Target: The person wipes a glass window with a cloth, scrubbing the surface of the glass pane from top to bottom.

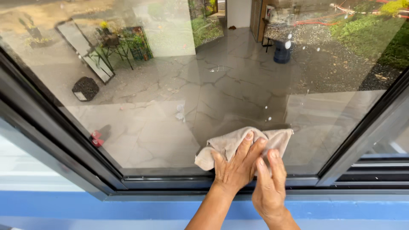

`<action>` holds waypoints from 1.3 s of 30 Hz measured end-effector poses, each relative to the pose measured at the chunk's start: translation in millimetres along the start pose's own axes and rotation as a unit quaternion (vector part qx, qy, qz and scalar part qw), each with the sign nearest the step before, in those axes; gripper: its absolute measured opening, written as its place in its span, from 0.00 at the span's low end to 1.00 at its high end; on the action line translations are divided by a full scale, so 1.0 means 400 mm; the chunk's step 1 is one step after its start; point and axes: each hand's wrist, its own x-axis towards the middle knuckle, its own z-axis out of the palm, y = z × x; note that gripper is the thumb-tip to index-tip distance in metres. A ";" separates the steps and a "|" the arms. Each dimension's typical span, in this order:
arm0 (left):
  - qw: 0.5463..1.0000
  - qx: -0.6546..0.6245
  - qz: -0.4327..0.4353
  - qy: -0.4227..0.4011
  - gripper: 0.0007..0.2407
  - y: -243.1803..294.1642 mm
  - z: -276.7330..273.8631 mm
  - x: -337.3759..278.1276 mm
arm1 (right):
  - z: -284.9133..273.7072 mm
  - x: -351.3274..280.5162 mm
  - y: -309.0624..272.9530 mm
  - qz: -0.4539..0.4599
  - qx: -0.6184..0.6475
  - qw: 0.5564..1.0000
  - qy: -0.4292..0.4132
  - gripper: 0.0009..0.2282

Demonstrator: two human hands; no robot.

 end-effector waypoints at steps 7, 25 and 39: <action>0.990 -0.129 0.027 0.046 0.16 -0.086 -0.045 0.038 | 0.061 -0.034 0.129 -0.106 -0.070 0.989 -0.072 0.22; 0.995 -0.070 0.064 -0.026 0.19 0.073 0.070 -0.130 | -0.021 -0.149 0.212 -0.097 -0.265 0.953 -0.112 0.18; 0.996 -0.090 -0.019 0.009 0.19 0.236 0.049 -0.133 | -0.139 -0.203 0.324 -0.134 -0.280 0.939 -0.151 0.15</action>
